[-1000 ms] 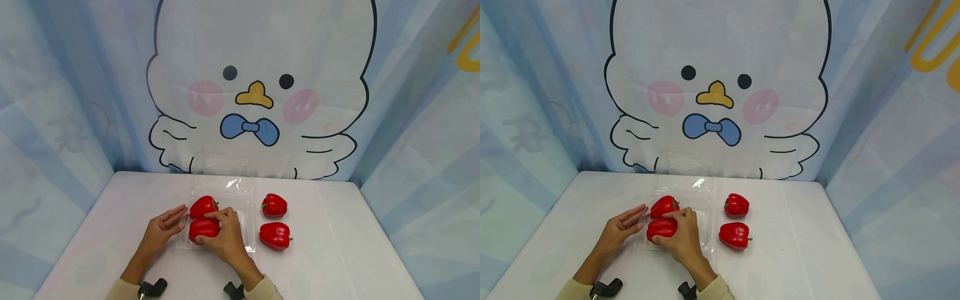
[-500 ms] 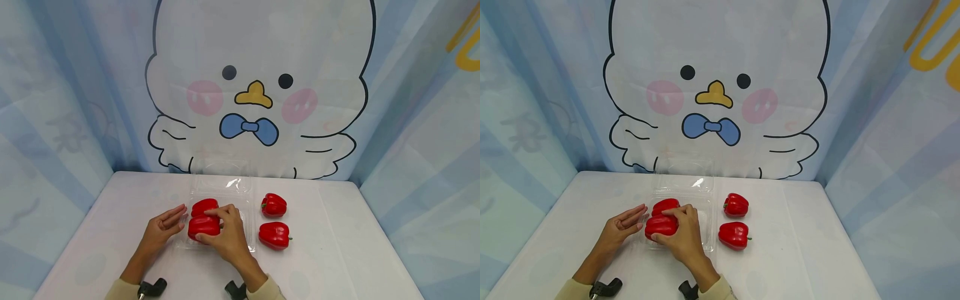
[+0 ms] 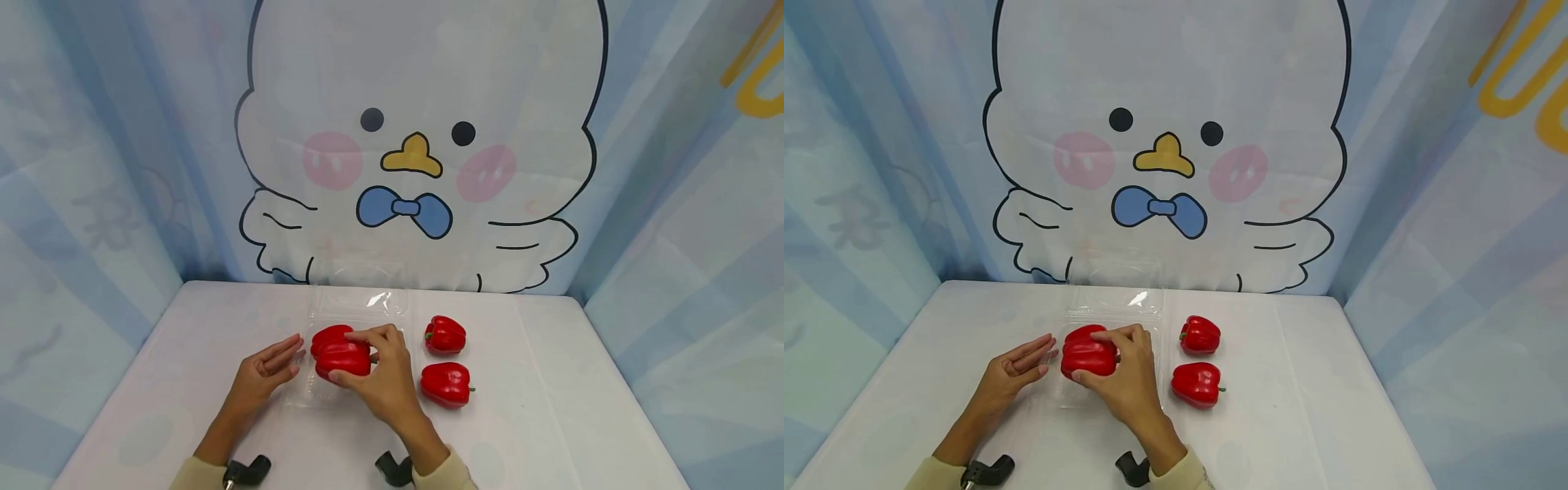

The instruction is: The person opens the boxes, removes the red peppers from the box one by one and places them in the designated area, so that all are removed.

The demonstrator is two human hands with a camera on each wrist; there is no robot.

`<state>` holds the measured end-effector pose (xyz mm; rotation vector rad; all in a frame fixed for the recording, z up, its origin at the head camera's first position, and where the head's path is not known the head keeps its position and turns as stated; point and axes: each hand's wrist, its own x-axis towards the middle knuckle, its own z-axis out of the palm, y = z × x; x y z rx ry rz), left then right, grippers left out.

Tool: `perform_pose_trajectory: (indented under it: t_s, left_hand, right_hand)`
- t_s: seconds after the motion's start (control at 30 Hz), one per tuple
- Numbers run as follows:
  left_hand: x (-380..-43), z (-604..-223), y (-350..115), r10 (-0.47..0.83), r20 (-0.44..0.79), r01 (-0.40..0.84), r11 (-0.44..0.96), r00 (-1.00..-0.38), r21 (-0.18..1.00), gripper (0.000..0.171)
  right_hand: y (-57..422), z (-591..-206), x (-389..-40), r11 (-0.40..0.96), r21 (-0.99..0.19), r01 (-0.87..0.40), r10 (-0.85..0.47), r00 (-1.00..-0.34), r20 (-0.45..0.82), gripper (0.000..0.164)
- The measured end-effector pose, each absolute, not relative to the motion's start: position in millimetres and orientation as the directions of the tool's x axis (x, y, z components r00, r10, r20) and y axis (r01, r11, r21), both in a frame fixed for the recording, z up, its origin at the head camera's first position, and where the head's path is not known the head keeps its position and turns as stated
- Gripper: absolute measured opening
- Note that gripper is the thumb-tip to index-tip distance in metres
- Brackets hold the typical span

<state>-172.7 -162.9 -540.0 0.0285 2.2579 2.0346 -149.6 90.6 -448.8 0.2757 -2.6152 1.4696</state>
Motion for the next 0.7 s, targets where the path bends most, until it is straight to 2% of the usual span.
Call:
perform_pose_trajectory:
  t_s: [0.7]
  left_hand:
    - [-175.0,-539.8,-164.2,0.109,-0.057,-0.049,0.077,-0.992,0.996,0.063]
  right_hand:
    - [118.6,-436.3,-151.7,0.492,-0.839,-0.231,-0.012,-0.966,0.259,0.059]
